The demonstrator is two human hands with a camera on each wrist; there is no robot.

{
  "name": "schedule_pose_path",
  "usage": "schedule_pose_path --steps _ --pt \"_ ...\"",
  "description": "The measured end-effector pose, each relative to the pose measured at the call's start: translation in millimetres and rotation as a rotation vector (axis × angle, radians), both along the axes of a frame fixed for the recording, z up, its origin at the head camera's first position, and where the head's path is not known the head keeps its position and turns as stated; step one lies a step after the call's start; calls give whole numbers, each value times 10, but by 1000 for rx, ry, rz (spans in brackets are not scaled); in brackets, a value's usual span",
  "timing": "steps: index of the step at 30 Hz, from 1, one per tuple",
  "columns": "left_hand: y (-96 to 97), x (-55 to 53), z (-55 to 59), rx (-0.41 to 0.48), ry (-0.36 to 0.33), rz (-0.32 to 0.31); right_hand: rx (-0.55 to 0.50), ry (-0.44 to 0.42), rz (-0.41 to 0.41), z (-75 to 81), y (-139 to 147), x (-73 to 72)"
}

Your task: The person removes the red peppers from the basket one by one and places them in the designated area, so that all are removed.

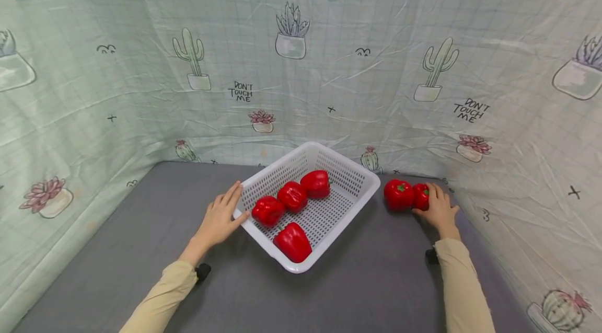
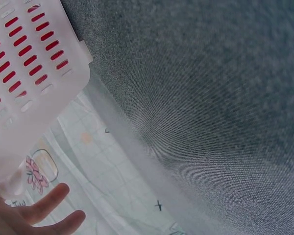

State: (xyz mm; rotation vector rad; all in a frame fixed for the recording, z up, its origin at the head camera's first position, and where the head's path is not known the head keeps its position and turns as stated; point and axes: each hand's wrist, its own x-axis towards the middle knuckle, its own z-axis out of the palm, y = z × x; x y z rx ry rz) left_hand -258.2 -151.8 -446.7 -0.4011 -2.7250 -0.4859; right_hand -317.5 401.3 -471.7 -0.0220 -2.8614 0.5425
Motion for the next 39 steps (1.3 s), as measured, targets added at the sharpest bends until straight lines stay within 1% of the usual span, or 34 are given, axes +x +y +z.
schedule_pose_path --steps 9,13,18,21,27,31,39 --pt "-10 3 -8 2 5 -6 18 -7 4 18 1 -21" --pt "-12 -3 -23 7 2 -8 27 8 24 39 20 15" --pt "-14 -12 -37 1 4 -7 65 21 44 106 5 86" --pt "-14 -17 -35 -4 6 -8 92 52 56 158 -22 140" --pt "-12 -20 -26 0 -2 -9 106 125 108 248 -133 243" --pt "-6 -22 -23 -1 -4 -7 124 182 128 298 -221 312" --pt "-5 -26 -28 -3 -7 1 129 306 167 452 -504 512"
